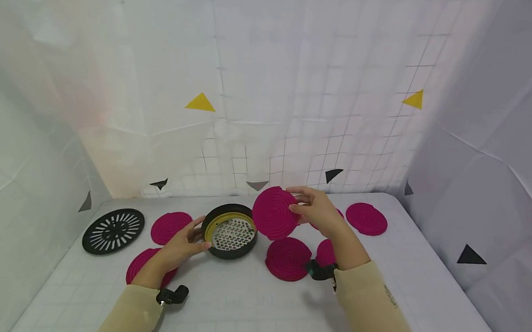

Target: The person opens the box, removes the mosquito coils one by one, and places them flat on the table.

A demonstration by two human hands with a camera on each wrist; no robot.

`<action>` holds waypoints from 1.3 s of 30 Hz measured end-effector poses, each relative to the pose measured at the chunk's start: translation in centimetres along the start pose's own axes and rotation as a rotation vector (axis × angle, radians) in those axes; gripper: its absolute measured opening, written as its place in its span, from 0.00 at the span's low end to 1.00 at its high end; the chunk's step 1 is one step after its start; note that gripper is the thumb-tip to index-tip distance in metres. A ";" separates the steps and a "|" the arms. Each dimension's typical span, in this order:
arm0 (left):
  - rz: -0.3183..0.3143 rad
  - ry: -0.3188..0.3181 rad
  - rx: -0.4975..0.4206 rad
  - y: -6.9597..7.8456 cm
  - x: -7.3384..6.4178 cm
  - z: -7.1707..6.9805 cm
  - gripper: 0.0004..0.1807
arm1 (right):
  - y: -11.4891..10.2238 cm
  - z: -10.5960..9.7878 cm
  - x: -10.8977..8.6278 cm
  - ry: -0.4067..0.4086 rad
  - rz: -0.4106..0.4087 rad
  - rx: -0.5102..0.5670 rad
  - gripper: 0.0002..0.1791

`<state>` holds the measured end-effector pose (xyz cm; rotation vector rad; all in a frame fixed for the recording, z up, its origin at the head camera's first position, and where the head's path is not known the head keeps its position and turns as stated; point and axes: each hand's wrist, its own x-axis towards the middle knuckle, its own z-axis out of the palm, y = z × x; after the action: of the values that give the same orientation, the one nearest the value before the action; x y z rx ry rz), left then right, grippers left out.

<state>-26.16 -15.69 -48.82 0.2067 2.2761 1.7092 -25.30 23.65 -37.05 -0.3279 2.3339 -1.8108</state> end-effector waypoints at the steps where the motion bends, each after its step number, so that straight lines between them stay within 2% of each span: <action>1: 0.000 0.000 0.000 0.0 0.0 0.0 0.49 | 0.0 -0.3 -0.2 0.010 0.008 0.000 0.30; 6: -0.004 -0.001 -0.002 0.0 -0.1 0.0 0.49 | 0.2 -1.9 -1.5 0.032 0.016 -0.009 0.31; 16: -0.011 0.008 0.031 0.0 -0.2 -0.1 0.48 | 1.4 -4.8 -3.6 0.083 -0.036 0.032 0.30; 23: 0.012 0.005 0.038 -0.1 -0.1 0.0 0.49 | 3.0 -6.7 -4.9 0.132 -0.038 0.012 0.32; 32: 0.049 -0.010 0.060 -0.5 0.0 -0.1 0.48 | 5.4 -9.3 -6.8 0.166 -0.046 0.057 0.31; 39: 0.043 -0.008 0.065 -0.5 0.0 -0.1 0.48 | 7.4 -12.0 -8.6 0.185 -0.016 0.027 0.29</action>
<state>-26.16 -15.89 -49.32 0.2775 2.3397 1.6536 -20.75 39.00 -41.27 -0.1832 2.4304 -1.9555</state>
